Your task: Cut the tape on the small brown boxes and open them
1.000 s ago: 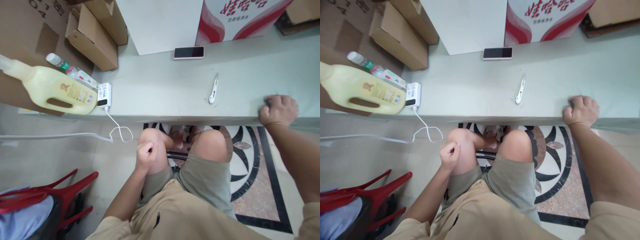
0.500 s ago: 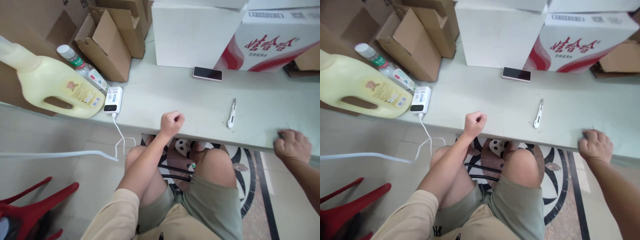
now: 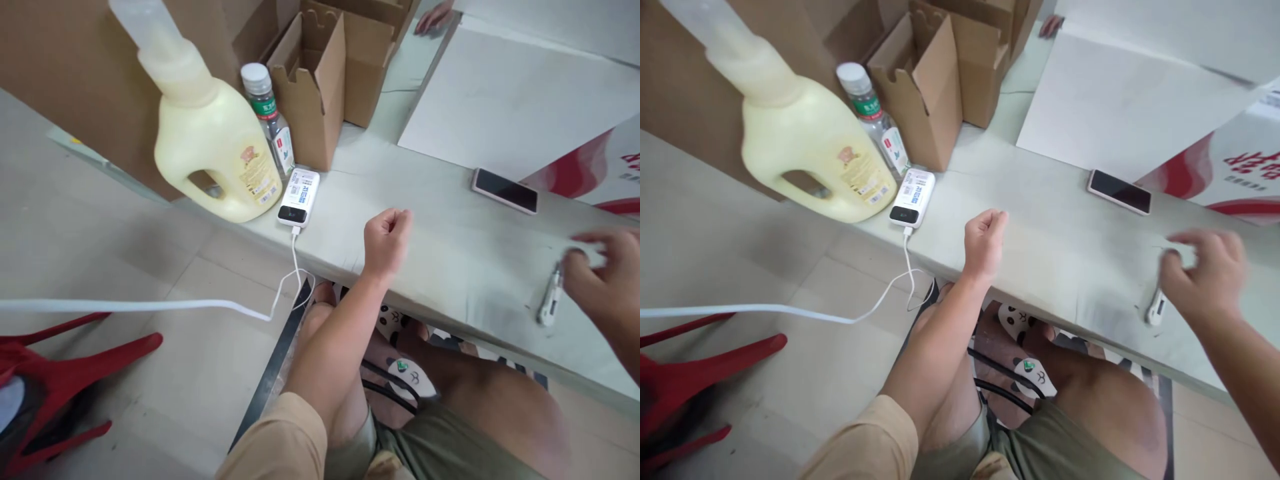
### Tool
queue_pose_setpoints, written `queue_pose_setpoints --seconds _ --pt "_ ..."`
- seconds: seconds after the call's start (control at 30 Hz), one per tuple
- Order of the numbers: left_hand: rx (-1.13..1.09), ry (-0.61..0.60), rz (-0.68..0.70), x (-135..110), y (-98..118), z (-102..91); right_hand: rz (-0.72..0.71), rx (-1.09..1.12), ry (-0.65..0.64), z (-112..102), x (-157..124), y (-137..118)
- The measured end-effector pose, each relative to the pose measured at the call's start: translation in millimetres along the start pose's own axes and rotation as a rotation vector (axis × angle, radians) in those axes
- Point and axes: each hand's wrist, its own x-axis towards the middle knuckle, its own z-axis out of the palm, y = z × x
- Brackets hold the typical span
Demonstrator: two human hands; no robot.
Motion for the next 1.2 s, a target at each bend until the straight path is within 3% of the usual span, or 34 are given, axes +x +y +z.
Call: queue_pose_setpoints --seconds 0.13,0.27,0.37,0.43,0.57,0.73,0.93,1.03,1.2 --pt "-0.041 0.081 -0.089 3 4 -5.3 -0.566 0.323 -0.235 35 34 -154" --pt "-0.046 0.133 -0.156 2 14 -14.1 -0.852 0.346 -0.428 42 44 -292" --pt "-0.047 0.135 -0.141 2 22 -22.4 -0.862 0.216 -0.533 36 45 -363" --pt "-0.073 0.139 -0.140 3 25 -26.7 -0.812 0.125 -0.587 36 47 -391" --pt "-0.128 0.154 -0.173 5 27 -30.7 -0.747 0.007 -0.612 41 49 -405" --pt "-0.136 0.164 -0.140 5 25 -30.9 -0.726 0.103 -0.458 39 55 -400" --pt "-0.166 0.177 -0.127 7 25 -31.8 -0.632 0.014 -0.431 41 66 -417" --pt "-0.173 0.194 -0.129 9 24 -34.6 -0.554 -0.009 -0.399 37 71 -405" --pt "-0.203 0.288 -0.053 11 25 -40.6 -0.545 0.097 -0.313 18 80 -359"
